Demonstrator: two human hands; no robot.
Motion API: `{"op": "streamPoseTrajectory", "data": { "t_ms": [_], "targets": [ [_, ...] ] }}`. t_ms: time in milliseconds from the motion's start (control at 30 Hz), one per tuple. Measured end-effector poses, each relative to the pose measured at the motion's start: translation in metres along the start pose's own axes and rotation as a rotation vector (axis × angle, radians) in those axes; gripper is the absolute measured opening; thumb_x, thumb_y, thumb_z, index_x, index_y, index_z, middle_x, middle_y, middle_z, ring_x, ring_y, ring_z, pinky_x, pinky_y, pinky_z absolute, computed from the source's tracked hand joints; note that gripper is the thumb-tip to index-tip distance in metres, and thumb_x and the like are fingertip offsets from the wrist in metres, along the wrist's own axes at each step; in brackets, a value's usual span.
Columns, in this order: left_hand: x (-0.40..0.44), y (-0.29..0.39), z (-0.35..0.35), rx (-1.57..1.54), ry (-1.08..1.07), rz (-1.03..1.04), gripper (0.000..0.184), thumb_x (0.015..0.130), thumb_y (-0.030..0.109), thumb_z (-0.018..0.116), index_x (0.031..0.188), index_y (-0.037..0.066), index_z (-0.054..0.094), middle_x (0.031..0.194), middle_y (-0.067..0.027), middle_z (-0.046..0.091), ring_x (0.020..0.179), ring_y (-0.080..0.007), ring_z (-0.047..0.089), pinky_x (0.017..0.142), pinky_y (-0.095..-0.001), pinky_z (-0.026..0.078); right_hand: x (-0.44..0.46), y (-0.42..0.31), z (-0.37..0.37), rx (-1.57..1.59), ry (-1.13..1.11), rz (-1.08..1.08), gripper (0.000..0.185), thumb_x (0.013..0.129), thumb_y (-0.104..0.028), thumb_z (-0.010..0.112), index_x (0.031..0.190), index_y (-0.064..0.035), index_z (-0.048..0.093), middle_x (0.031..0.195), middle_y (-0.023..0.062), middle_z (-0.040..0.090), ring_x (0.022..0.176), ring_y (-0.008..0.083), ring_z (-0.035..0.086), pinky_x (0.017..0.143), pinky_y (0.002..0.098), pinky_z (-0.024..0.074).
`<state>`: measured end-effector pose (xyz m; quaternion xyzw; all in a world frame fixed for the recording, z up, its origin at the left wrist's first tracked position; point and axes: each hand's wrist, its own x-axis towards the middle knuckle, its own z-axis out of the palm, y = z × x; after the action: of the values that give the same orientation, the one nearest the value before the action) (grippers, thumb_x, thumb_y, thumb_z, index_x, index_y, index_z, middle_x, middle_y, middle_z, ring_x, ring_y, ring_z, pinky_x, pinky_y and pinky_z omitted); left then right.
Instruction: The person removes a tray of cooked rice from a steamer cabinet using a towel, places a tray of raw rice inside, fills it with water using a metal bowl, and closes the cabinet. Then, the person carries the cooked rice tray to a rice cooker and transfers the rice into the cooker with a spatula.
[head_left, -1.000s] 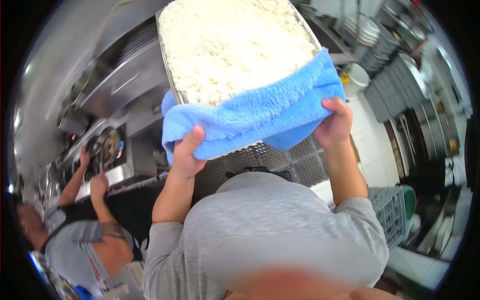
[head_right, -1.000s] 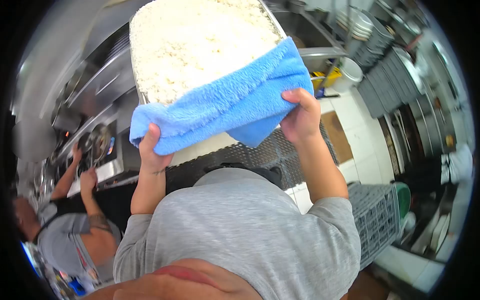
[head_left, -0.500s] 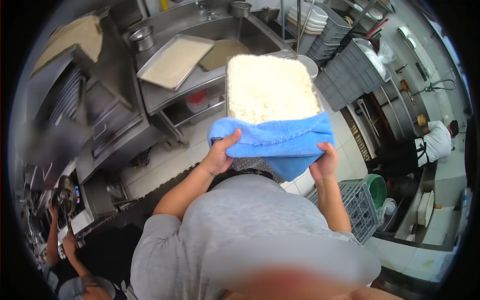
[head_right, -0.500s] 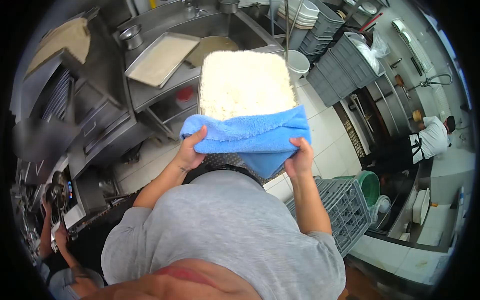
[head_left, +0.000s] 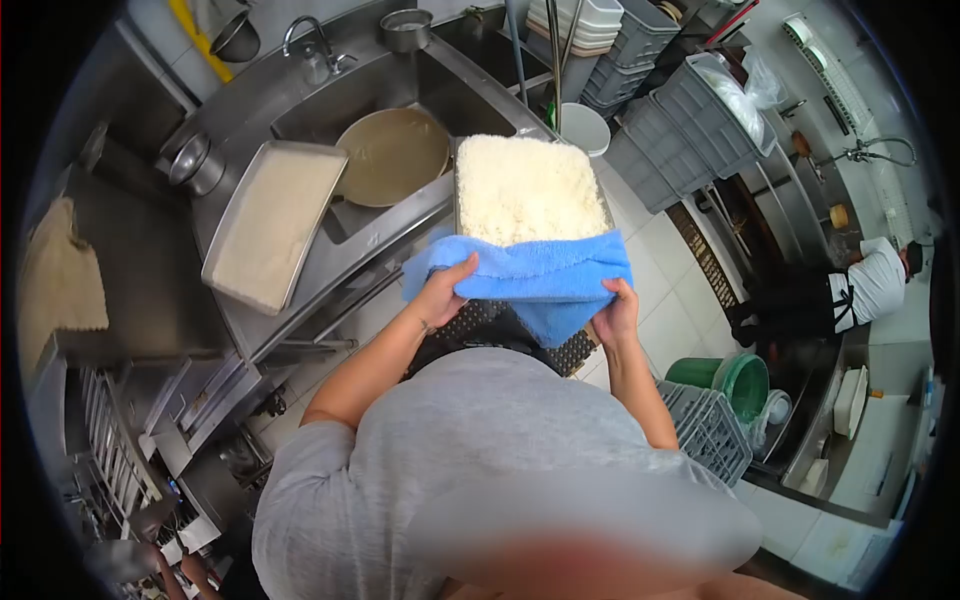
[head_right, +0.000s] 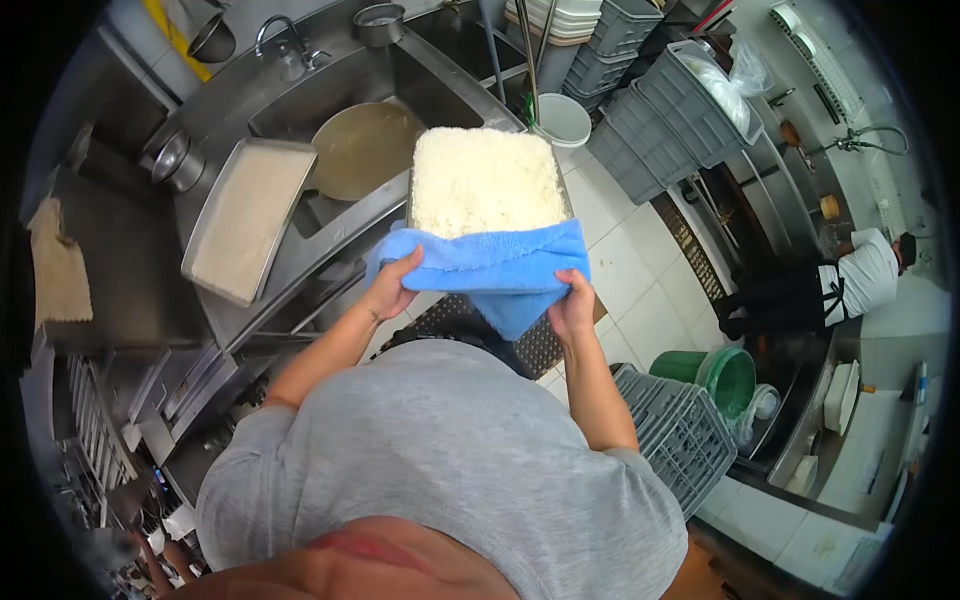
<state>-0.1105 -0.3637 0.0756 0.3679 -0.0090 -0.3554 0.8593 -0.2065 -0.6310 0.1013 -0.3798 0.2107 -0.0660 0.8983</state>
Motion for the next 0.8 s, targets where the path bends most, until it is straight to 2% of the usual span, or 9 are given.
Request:
{"op": "streamPoseTrajectory", "data": {
  "t_ms": [33,67,167,267,367,467,567,700,800],
  "targets": [
    [0.028,-0.001,-0.003,-0.004,0.008,-0.004,0.049,0.087,0.031,0.063,0.124,0.003,0.048,0.122,-0.0105,0.055,0.116,-0.0227,0.050,0.102,-0.0383,0.036,0.028,-0.010,-0.003,-0.007,-0.018,-0.002,0.056,0.071,-0.012,0.053,0.124,0.0036,0.044,0.120,0.0165,0.054,0.112,0.0309,0.052,0.101,0.0442,0.0381],
    [0.053,-0.001,-0.009,0.021,0.015,-0.026,0.052,0.090,0.040,0.055,0.127,0.004,0.046,0.126,-0.0105,0.053,0.119,-0.0227,0.048,0.104,-0.0386,0.035,0.055,-0.021,-0.007,-0.019,-0.041,-0.002,0.055,0.072,-0.012,0.053,0.124,0.0035,0.044,0.120,0.0163,0.054,0.112,0.0306,0.052,0.101,0.0441,0.0382],
    [0.120,0.004,-0.004,-0.132,0.004,-0.019,0.059,0.093,0.051,0.044,0.129,0.004,0.044,0.131,-0.0107,0.049,0.123,-0.0223,0.044,0.106,-0.0386,0.032,0.145,-0.040,-0.038,-0.055,-0.092,0.048,0.054,0.071,-0.011,0.054,0.123,0.0031,0.045,0.120,0.0155,0.055,0.112,0.0295,0.052,0.100,0.0436,0.0385],
    [0.175,-0.002,0.007,-0.104,0.084,-0.051,0.067,0.093,0.058,0.034,0.133,0.004,0.039,0.136,-0.0109,0.044,0.127,-0.0234,0.040,0.108,-0.0412,0.029,0.236,-0.061,-0.063,-0.124,-0.134,0.124,0.055,0.069,-0.010,0.056,0.121,0.0044,0.046,0.118,0.0150,0.056,0.111,0.0298,0.053,0.099,0.0437,0.0393],
    [0.204,-0.022,0.017,-0.057,0.250,-0.106,0.065,0.094,0.052,0.038,0.137,0.004,0.033,0.139,-0.0103,0.040,0.129,-0.0248,0.038,0.108,-0.0443,0.029,0.299,-0.076,-0.085,-0.186,-0.139,0.241,0.056,0.068,-0.009,0.057,0.120,0.0066,0.046,0.117,0.0160,0.056,0.109,0.0310,0.053,0.098,0.0449,0.0407],
    [0.213,-0.031,0.025,0.015,0.325,-0.119,0.062,0.095,0.047,0.041,0.138,0.004,0.031,0.140,-0.0102,0.039,0.129,-0.0258,0.037,0.107,-0.0463,0.029,0.335,-0.088,-0.101,-0.293,-0.197,0.344,0.056,0.067,-0.008,0.057,0.120,0.0083,0.046,0.116,0.0175,0.056,0.107,0.0324,0.054,0.096,0.0465,0.0421],
    [0.220,-0.038,0.028,0.050,0.389,-0.179,0.058,0.095,0.042,0.045,0.137,0.004,0.032,0.140,-0.0100,0.040,0.129,-0.0253,0.038,0.106,-0.0462,0.031,0.364,-0.083,-0.112,-0.225,-0.192,0.424,0.057,0.067,-0.008,0.057,0.120,0.0088,0.045,0.116,0.0187,0.056,0.107,0.0329,0.055,0.095,0.0472,0.0425],
    [0.223,-0.044,0.029,-0.048,0.432,-0.146,0.056,0.095,0.040,0.047,0.137,0.005,0.034,0.138,-0.0098,0.042,0.127,-0.0252,0.040,0.104,-0.0464,0.034,0.368,-0.094,-0.101,-0.258,-0.224,0.498,0.055,0.070,-0.005,0.060,0.122,0.0075,0.046,0.118,0.0175,0.056,0.110,0.0295,0.053,0.099,0.0404,0.0397],
    [0.223,-0.046,0.034,-0.077,0.407,-0.093,0.056,0.093,0.038,0.051,0.136,0.005,0.035,0.136,-0.0108,0.043,0.126,-0.0257,0.042,0.101,-0.0472,0.037,0.371,-0.101,-0.097,-0.278,-0.311,0.524,0.057,0.075,-0.012,0.065,0.124,0.0072,0.043,0.120,0.0162,0.056,0.112,0.0278,0.053,0.100,0.0388,0.0388]
  ]
}}
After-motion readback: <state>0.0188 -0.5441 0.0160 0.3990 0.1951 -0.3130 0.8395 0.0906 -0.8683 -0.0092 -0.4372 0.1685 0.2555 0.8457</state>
